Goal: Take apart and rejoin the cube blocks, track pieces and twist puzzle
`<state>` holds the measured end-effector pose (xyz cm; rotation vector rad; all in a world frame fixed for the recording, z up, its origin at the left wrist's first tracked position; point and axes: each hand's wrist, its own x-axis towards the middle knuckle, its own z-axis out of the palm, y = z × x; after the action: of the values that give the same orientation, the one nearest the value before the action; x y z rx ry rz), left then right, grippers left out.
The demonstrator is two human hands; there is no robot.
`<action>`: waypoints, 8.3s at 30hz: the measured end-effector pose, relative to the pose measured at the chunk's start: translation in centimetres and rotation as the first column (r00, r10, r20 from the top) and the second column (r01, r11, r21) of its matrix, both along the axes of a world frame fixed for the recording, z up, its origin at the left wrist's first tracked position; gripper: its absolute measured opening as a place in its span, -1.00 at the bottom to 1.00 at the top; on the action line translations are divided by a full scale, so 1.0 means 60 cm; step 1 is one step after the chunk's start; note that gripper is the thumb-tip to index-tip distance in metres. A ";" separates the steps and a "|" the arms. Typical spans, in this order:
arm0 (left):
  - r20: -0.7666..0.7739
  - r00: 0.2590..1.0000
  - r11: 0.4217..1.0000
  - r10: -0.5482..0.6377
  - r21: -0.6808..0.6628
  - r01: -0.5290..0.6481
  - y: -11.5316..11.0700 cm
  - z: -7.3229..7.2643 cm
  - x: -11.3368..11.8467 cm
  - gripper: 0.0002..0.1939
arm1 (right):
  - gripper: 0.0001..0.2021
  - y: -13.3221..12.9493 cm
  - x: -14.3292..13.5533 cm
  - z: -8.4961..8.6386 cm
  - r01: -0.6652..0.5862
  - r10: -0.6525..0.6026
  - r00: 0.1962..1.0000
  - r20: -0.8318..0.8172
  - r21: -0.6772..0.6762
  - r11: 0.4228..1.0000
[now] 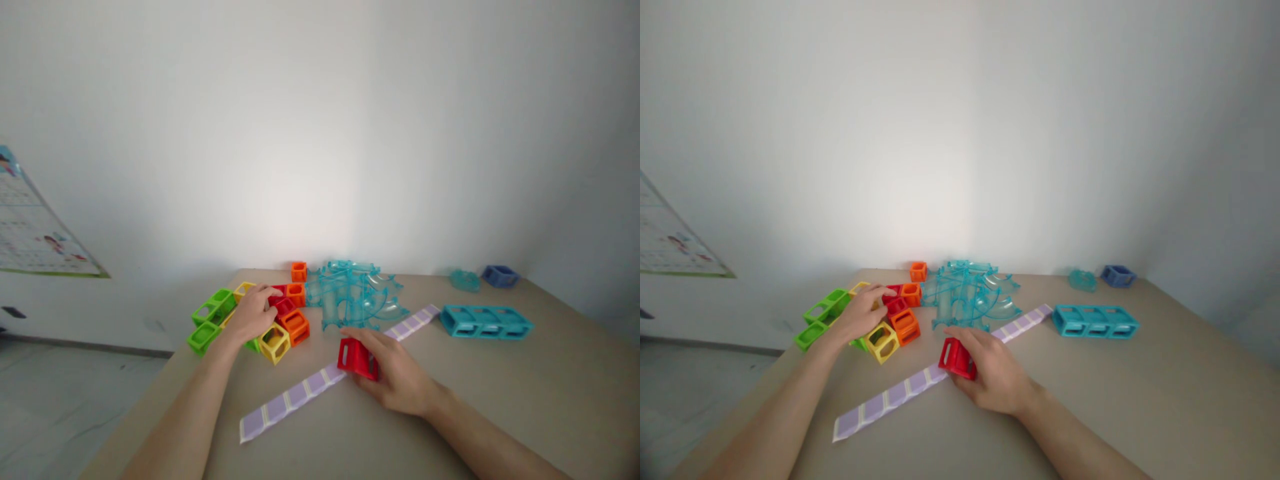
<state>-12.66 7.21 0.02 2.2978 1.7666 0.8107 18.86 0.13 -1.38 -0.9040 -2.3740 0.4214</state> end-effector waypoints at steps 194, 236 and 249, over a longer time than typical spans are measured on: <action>0.284 0.689 0.715 -0.666 0.504 0.484 -0.115 0.015 0.155 -0.89 | -0.56 -0.018 0.000 0.003 0.140 -0.065 0.938 -0.339 0.201 0.969; 0.356 0.638 0.730 -0.683 0.341 0.592 -0.131 0.009 0.176 -0.83 | -0.66 -0.021 0.002 0.015 0.092 0.006 0.951 -0.311 0.298 0.950; 0.029 0.994 0.989 0.109 0.099 -0.111 -0.030 0.022 0.056 -0.78 | -0.78 -0.017 0.000 0.012 0.139 -0.043 0.949 -0.313 0.291 0.947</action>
<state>-9.31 5.42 1.37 2.2572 1.8984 0.9629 18.86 -0.91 -0.68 -0.7408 -2.0331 0.1299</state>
